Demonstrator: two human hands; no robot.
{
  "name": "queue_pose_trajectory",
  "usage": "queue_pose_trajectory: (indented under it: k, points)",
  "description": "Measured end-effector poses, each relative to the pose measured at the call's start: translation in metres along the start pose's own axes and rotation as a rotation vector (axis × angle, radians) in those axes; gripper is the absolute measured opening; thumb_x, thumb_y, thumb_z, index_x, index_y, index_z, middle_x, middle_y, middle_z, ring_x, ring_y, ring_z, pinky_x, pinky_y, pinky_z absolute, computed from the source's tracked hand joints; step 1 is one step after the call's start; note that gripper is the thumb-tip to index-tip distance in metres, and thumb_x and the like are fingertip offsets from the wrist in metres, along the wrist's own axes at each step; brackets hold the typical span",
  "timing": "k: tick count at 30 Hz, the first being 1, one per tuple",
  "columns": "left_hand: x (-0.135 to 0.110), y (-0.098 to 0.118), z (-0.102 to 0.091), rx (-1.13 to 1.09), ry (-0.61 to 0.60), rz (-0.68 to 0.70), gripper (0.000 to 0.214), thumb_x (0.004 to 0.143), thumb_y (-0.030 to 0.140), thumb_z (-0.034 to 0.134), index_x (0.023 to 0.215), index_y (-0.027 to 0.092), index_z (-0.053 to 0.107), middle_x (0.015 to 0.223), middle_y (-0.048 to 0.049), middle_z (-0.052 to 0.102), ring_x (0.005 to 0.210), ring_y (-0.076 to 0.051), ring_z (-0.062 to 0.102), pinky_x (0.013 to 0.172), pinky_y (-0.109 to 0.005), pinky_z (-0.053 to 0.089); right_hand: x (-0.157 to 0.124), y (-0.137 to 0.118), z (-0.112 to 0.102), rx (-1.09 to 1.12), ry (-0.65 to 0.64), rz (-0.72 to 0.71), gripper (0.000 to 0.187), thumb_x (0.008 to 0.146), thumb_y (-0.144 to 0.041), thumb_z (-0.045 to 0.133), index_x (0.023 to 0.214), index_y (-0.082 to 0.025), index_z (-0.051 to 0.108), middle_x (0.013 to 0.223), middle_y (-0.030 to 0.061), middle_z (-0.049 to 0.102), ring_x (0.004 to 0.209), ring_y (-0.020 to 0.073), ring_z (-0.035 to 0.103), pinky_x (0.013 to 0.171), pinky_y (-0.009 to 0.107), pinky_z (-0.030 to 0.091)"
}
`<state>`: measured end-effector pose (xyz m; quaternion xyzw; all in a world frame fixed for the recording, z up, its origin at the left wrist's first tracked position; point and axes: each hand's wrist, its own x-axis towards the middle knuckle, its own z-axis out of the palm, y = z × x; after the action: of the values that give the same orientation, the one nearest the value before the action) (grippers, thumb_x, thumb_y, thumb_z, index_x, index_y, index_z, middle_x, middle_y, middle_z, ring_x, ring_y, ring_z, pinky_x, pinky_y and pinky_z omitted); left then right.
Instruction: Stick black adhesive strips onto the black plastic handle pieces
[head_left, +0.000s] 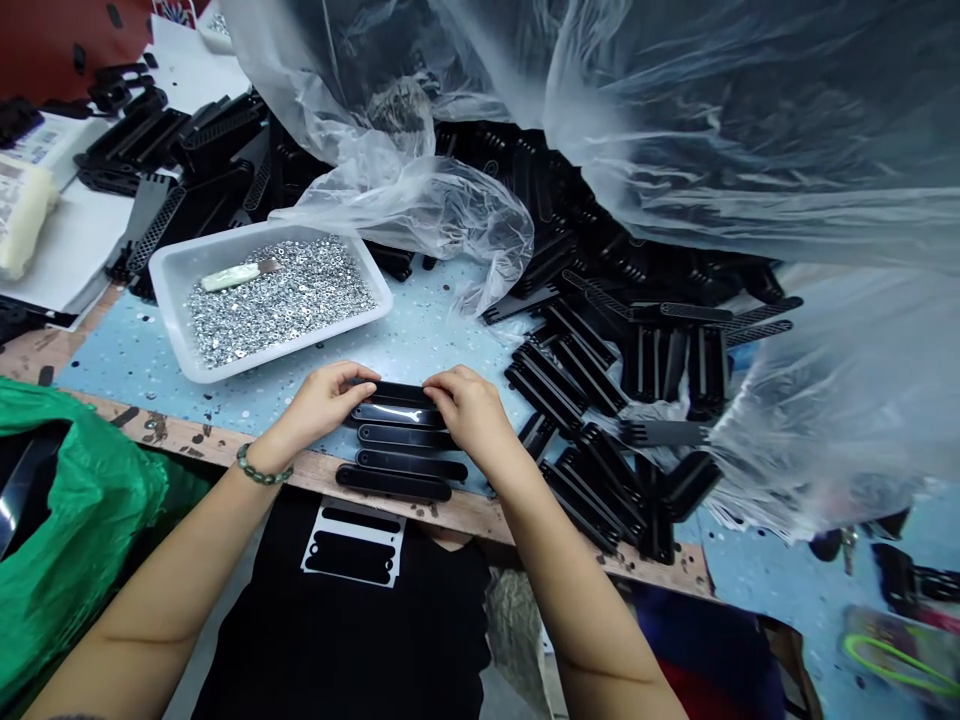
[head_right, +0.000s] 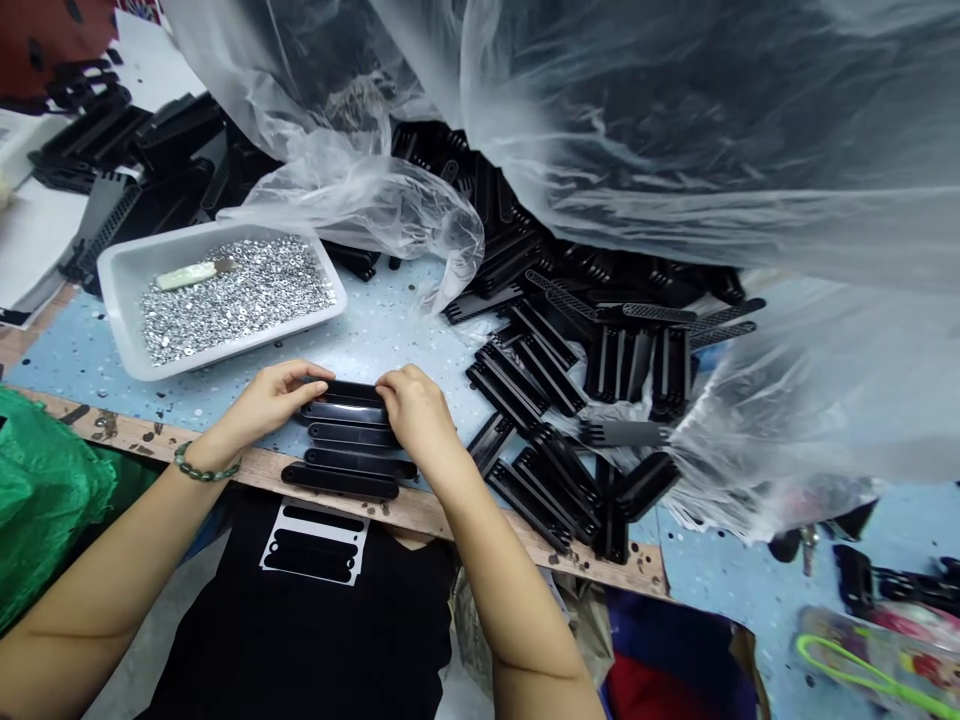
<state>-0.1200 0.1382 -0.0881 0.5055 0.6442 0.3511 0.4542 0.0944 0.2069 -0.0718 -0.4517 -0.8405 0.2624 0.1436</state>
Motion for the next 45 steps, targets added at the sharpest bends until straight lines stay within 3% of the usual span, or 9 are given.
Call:
queue_pose_trajectory:
  k: [10,14,18,21,27,30,37,42,45]
  points:
    - [0.006,0.0,0.001,-0.063,-0.025,-0.072,0.036,0.082,0.039,0.059,0.104,0.013,0.068,0.09,-0.0083,0.07,0.08,-0.018,0.067,0.075,-0.029,0.051,0.004,-0.004,-0.007,-0.219,0.009,0.083,0.012,0.088,-0.03,0.063,0.09,-0.018,0.066,0.092,0.0076,0.059,0.088,0.0221,0.058,0.077,0.033,0.045]
    - [-0.002,0.013,-0.004,0.232,0.028,-0.013,0.041,0.087,0.044,0.053,0.112,0.014,0.068,0.103,-0.0113,0.066,0.094,-0.022,0.064,0.09,-0.038,0.05,0.004,0.014,-0.006,-0.095,0.058,0.004,0.025,0.09,-0.035,0.06,0.108,-0.018,0.066,0.108,0.0108,0.059,0.105,0.0247,0.057,0.092,0.038,0.046]
    - [-0.027,0.022,-0.001,0.582,-0.062,0.291,0.107,0.069,0.07,0.065,0.154,0.02,0.024,0.155,-0.0183,0.023,0.143,-0.039,0.022,0.116,-0.057,0.018,-0.002,0.025,0.0,0.159,0.064,-0.066,0.036,0.099,-0.034,0.039,0.118,-0.014,0.063,0.118,0.0126,0.063,0.113,0.0191,0.058,0.102,0.034,0.043]
    - [-0.041,0.021,0.014,0.713,-0.23,0.381,0.135,0.056,0.071,0.073,0.156,0.015,0.001,0.159,-0.0222,0.002,0.147,-0.044,-0.001,0.114,-0.065,-0.002,-0.013,0.016,0.008,0.18,-0.031,-0.101,0.039,0.1,-0.034,0.036,0.119,-0.015,0.063,0.12,0.0114,0.065,0.114,0.018,0.06,0.103,0.034,0.044]
    - [-0.046,0.021,0.037,0.788,-0.204,0.355,0.104,0.067,0.046,0.063,0.151,0.003,0.019,0.151,-0.0244,0.029,0.144,-0.036,0.02,0.12,-0.055,0.001,-0.057,-0.019,0.026,-0.18,-0.009,-0.198,0.057,0.098,-0.04,0.043,0.145,-0.009,0.041,0.148,0.0172,0.041,0.141,0.0289,0.034,0.115,0.054,0.026]
    - [-0.048,0.019,0.04,0.785,-0.15,0.366,0.1,0.066,0.049,0.062,0.148,0.005,0.027,0.146,-0.0226,0.035,0.14,-0.035,0.027,0.12,-0.053,0.006,-0.073,-0.017,0.031,-0.225,-0.005,-0.137,0.058,0.098,-0.04,0.041,0.149,-0.012,0.036,0.152,0.0143,0.034,0.145,0.0283,0.027,0.115,0.056,0.026]
    - [-0.048,0.029,0.038,0.99,-0.21,0.315,0.115,0.062,0.058,0.067,0.15,0.004,0.019,0.153,-0.0261,0.023,0.143,-0.04,0.018,0.116,-0.061,-0.003,-0.084,0.011,0.026,0.155,0.285,0.066,0.053,0.1,-0.042,0.034,0.141,-0.011,0.047,0.145,0.0168,0.045,0.136,0.0236,0.043,0.112,0.045,0.037]
    - [-0.041,0.04,0.046,0.936,-0.191,0.26,0.106,0.061,0.046,0.068,0.149,0.005,0.025,0.132,-0.0223,0.045,0.122,-0.037,0.041,0.103,-0.052,0.037,-0.098,0.011,0.012,0.211,0.444,-0.082,0.036,0.098,-0.032,0.044,0.124,-0.015,0.061,0.127,0.014,0.061,0.117,0.0217,0.059,0.101,0.042,0.048]
    - [-0.054,0.039,0.035,0.817,-0.063,0.249,0.106,0.056,0.046,0.072,0.146,0.008,0.03,0.128,-0.0202,0.045,0.119,-0.036,0.042,0.098,-0.049,0.043,-0.11,0.018,0.002,0.131,0.454,-0.195,0.028,0.095,-0.026,0.05,0.115,-0.015,0.065,0.116,0.0128,0.066,0.105,0.0212,0.064,0.095,0.04,0.05]
